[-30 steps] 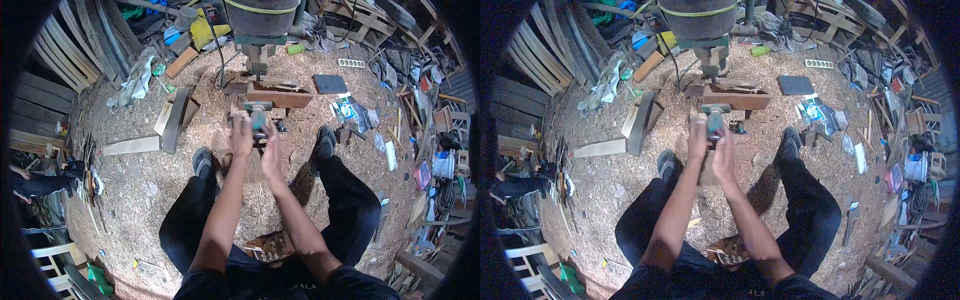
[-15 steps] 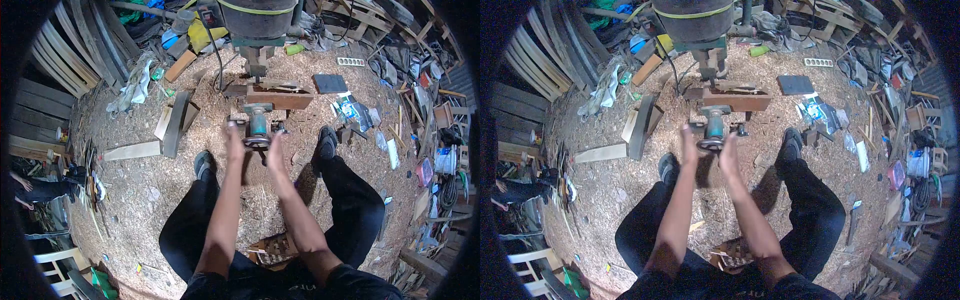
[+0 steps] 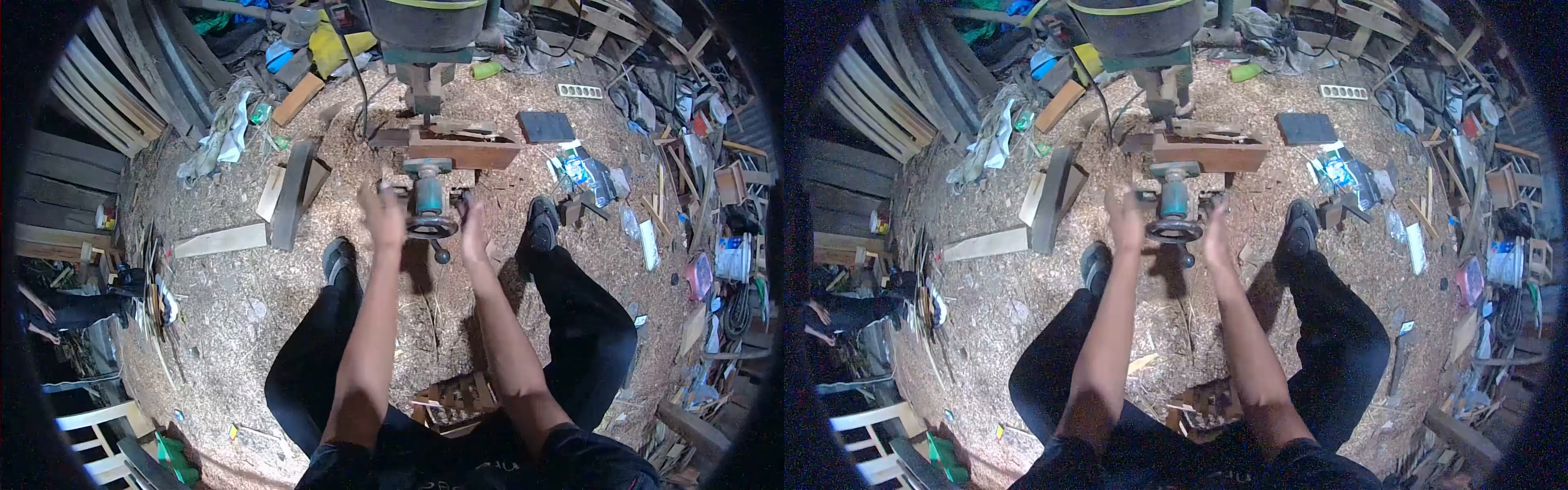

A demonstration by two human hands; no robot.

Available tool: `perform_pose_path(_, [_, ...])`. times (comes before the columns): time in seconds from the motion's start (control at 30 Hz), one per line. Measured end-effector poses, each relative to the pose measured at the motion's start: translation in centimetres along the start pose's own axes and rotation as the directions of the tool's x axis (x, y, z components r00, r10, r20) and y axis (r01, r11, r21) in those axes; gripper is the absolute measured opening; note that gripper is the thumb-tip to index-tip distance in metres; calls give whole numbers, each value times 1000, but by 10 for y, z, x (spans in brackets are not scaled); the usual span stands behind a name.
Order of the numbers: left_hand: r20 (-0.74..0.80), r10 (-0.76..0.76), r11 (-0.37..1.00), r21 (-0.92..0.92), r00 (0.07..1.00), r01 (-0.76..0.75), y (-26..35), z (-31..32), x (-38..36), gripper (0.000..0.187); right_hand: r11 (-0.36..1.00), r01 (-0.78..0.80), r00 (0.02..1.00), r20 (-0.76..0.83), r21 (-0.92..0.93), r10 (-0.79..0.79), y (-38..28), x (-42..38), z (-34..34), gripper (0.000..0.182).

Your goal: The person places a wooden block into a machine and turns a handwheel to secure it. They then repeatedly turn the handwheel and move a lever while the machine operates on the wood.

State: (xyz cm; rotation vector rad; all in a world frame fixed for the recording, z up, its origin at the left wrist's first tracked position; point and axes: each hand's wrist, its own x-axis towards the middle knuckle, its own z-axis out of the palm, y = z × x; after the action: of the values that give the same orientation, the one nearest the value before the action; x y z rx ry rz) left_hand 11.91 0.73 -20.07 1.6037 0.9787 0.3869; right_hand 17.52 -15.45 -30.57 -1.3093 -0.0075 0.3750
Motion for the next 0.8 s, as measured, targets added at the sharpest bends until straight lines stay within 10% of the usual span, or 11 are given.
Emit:
perform_pose_path(0.1, [83, 313, 855, 410, 946, -319, 25, 35, -16, 64, 984, 75, 996, 56, -161, -67, -13, -2, 26, 87])
perform_pose_path(0.2, [-29, 393, 868, 342, 919, -360, 4, 36, -4, 59, 934, 192, 980, 116, -302, -164, -36, -7, 37, 87])
perform_pose_path(0.3, [-73, 218, 954, -196, 973, -229, -30, 30, 16, 52, 783, 318, 948, 208, -535, -243, -66, -12, 56, 87])
perform_pose_path(0.37, [-36, 60, 763, -643, 998, -69, -83, 39, 35, 49, 637, 373, 928, 275, -674, -251, -83, -16, 71, 87])
perform_pose_path(0.47, [-85, -158, 696, -716, 984, 50, -60, 37, 18, 50, 650, 387, 921, 311, -654, -236, -87, -23, 79, 88])
perform_pose_path(0.53, [-225, 7, 764, -627, 974, -150, -90, 40, 27, 45, 963, 254, 932, 288, -87, -220, -80, -21, 69, 86])
perform_pose_path(0.6, [-154, 35, 921, -379, 987, -91, -48, 27, 9, 41, 921, 330, 929, 243, -207, -278, -76, -15, 51, 81])
perform_pose_path(0.73, [88, 588, 799, 86, 804, -595, -7, 26, -10, 29, 755, 539, 840, 297, -372, -454, -61, -5, 42, 77])
perform_pose_path(0.8, [-61, 543, 839, 70, 837, -539, -10, 34, -11, 28, 741, 543, 839, 288, -394, -462, -63, -10, 44, 75])
